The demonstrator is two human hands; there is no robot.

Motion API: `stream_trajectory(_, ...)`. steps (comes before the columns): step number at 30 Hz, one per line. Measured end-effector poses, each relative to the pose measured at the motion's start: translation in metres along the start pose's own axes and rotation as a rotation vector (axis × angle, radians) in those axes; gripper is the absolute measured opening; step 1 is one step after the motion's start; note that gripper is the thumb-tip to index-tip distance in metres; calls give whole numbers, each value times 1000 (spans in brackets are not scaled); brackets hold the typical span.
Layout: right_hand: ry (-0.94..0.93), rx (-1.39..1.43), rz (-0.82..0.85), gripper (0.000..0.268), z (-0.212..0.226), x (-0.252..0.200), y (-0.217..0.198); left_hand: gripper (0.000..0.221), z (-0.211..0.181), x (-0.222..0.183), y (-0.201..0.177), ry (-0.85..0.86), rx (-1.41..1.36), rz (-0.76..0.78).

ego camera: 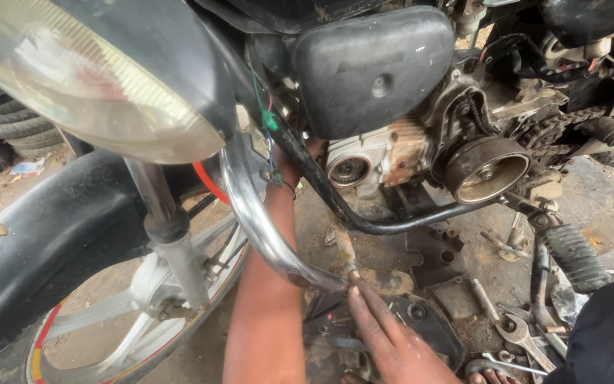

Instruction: Repairing a motorcycle engine by adjusting internal components and reassembling parts.

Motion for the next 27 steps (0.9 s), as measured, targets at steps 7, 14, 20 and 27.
stream_trajectory(7, 64, -10, 15, 113, 4, 1, -3, 55, -7, 1, 4, -44, 45, -25)
stream_trajectory(14, -28, -15, -16, 112, 7, 0, -6, 63, -8, 0, 1, -72, 98, -39)
stream_trajectory(20, 1, -41, -19, 106, 6, 0, -4, 74, -7, -5, -3, -98, 83, -81)
stream_trajectory(27, -28, -57, -54, 101, 4, -3, -3, 77, -8, -4, 0, -187, 38, -99)
Point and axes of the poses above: each hand's wrist, its own x-axis towards the middle knuckle, its own y-axis out of the palm, z = x × y, the point moved 8 cm from there along x, towards the middle knuckle, and after that the axes turned 4 degrees about -z, right-handed, at the moved point
